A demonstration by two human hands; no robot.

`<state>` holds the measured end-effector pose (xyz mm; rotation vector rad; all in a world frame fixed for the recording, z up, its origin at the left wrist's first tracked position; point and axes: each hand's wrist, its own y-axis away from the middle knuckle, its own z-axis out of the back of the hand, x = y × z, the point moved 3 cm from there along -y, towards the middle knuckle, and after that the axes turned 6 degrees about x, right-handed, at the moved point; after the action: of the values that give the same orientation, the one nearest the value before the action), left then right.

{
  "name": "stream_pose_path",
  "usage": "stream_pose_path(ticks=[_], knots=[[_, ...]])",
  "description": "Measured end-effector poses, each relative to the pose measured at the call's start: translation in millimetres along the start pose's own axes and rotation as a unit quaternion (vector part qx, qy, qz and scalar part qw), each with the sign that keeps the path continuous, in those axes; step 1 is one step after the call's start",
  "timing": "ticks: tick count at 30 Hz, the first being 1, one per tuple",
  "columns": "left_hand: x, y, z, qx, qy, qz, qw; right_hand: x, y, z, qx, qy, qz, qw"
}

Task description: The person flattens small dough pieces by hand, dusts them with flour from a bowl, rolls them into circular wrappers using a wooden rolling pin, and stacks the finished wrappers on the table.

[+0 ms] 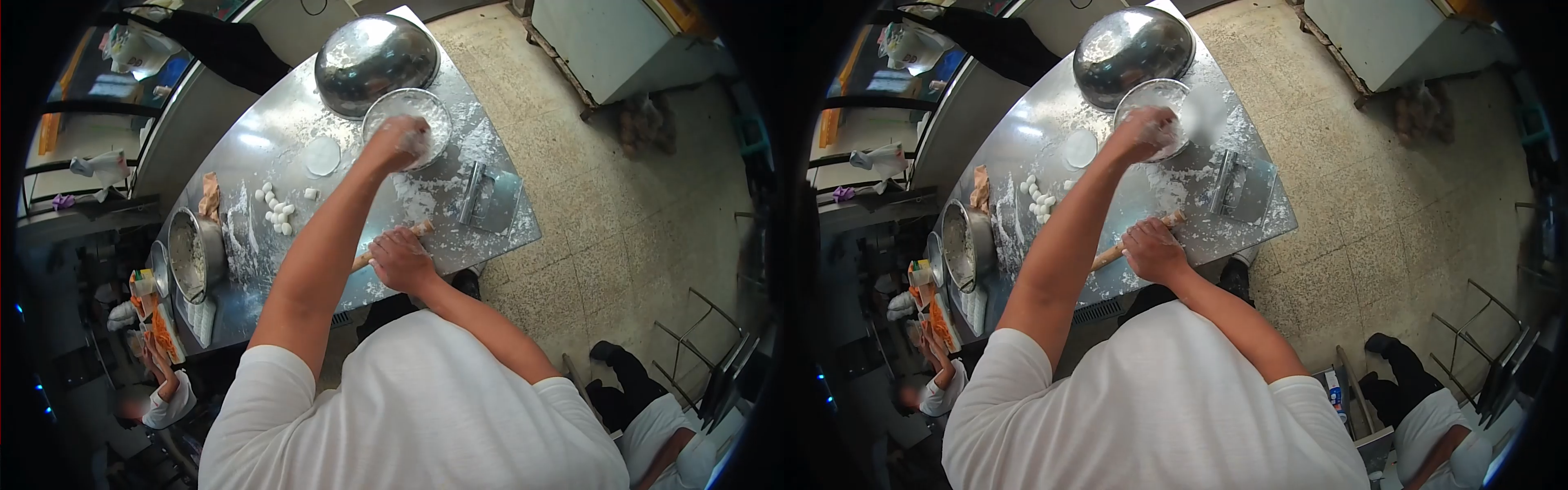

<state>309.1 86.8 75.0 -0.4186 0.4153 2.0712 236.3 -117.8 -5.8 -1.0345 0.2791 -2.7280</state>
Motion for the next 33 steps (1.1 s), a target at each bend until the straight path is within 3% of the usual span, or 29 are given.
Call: stream_pose_path(ticks=[3,5,8,9,10,12,13,18,19,21,22,24,28,31,33], knots=[[41.5,-2.5,-35.6,0.011,-0.013,-0.037,0.999,0.3,-2.4,-4.2,0.02,0.005,0.006,1.0],[50.2,-7.0,-39.6,0.008,0.01,-0.052,0.999,-0.1,0.9,-4.6,-0.017,0.013,0.006,1.0],[25.5,-6.5,-5.8,-0.076,0.03,-0.015,0.997,-0.4,2.4,-7.3,-0.03,0.02,0.008,0.999],[22.0,-4.7,1.3,-0.023,0.21,0.07,0.975,0.3,0.2,-5.9,-0.03,0.02,0.01,0.999],[41.8,-6.0,-14.0,-0.024,0.211,0.073,0.975,1.2,-0.9,-3.8,-0.019,0.023,0.007,1.0],[61.1,-6.0,-33.0,-0.011,-0.075,-0.044,0.996,3.6,-1.4,-1.0,-0.002,0.027,0.01,1.0],[63.1,6.6,-36.5,-0.084,-0.082,-0.081,0.99,4.5,-1.0,0.5,-0.011,0.026,0.008,1.0],[63.2,0.3,-29.0,-0.1,-0.015,-0.153,0.983,5.5,-3.7,0.3,-0.026,0.03,-0.009,0.999],[66.1,1.6,-20.6,-0.058,0.186,-0.099,0.976,4.2,-3.0,-1.0,-0.027,0.034,-0.008,0.999],[56.8,28.7,8.6,-0.15,0.074,-0.136,0.977,7.0,-0.8,-3.4,-0.025,0.04,-0.013,0.999],[52.0,53.4,27.5,-0.15,0.079,-0.138,0.976,8.4,-0.2,-2.2,-0.023,0.049,-0.036,0.998],[66.2,100.0,44.4,0.036,0.09,0.018,0.995,11.7,0.7,-2.1,-0.018,0.065,-0.06,0.996],[140.3,206.2,-33.0,0.097,-0.013,-0.005,0.995,17.9,8.3,-4.5,-0.033,0.093,-0.102,0.99],[140.0,244.1,-37.7,0.008,0.114,0.005,0.993,14.8,5.2,-9.1,-0.03,0.1,-0.103,0.989],[140.6,233.4,-28.0,0.06,0.109,0.049,0.991,13.5,9.9,-11.7,-0.024,0.109,-0.108,0.988]])
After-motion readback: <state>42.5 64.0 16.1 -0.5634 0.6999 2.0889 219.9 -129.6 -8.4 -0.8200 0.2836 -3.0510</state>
